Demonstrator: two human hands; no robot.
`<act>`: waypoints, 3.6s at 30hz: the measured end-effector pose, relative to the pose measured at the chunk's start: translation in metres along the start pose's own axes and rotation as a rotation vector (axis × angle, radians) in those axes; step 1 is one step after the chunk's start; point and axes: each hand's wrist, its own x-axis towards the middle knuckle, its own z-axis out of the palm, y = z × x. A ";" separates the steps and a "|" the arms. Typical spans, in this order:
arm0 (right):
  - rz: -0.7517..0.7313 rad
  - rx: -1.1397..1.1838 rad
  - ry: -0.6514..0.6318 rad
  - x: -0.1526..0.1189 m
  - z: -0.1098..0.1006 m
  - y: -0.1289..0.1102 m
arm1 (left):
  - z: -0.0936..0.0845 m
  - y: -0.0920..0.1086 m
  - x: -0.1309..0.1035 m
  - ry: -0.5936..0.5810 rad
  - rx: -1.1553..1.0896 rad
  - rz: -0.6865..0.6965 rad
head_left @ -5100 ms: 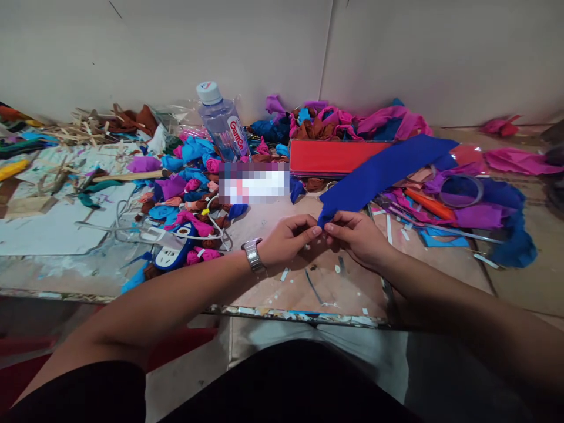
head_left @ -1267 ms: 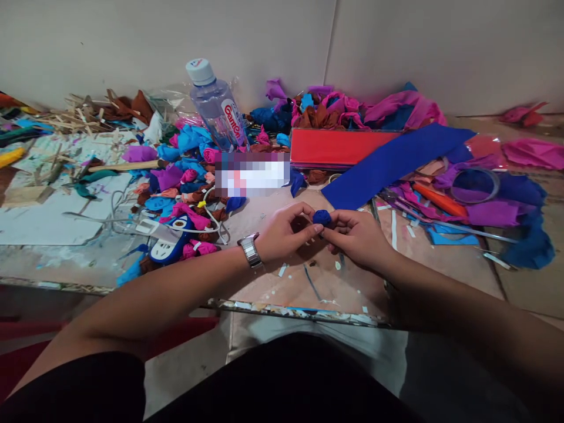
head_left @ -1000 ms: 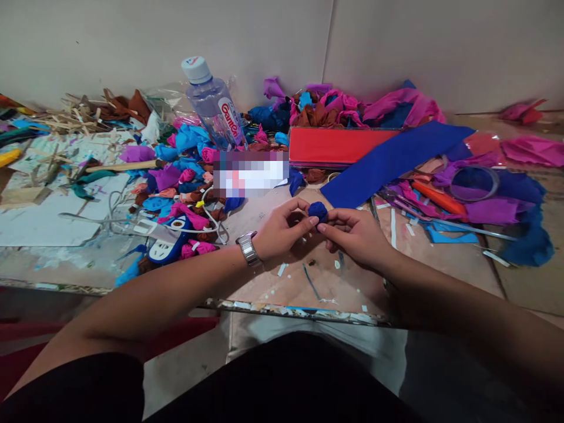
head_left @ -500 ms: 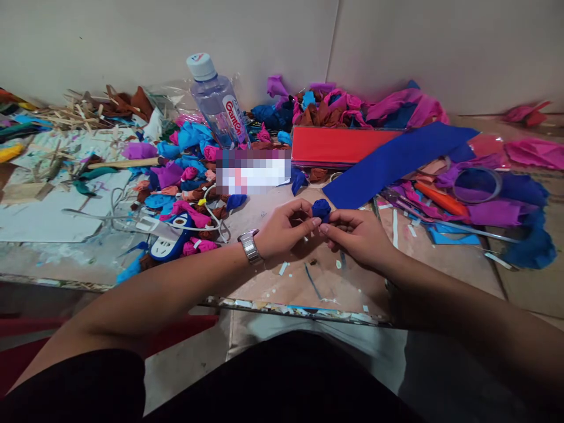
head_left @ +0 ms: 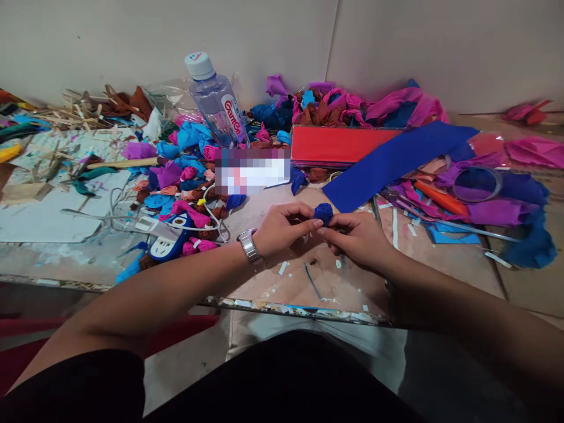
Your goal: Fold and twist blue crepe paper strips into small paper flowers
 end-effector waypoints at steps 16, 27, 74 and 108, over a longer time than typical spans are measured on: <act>-0.088 -0.097 0.034 0.001 0.001 -0.001 | 0.000 0.000 0.000 -0.005 -0.005 -0.056; -0.131 -0.153 -0.011 -0.001 -0.002 -0.006 | -0.002 -0.003 0.002 -0.028 0.033 -0.014; 0.043 0.294 -0.288 0.005 -0.018 -0.012 | -0.008 0.005 -0.004 -0.575 0.107 -0.053; -0.081 0.200 -0.157 -0.002 -0.017 -0.012 | -0.007 0.012 0.000 -0.469 0.016 -0.124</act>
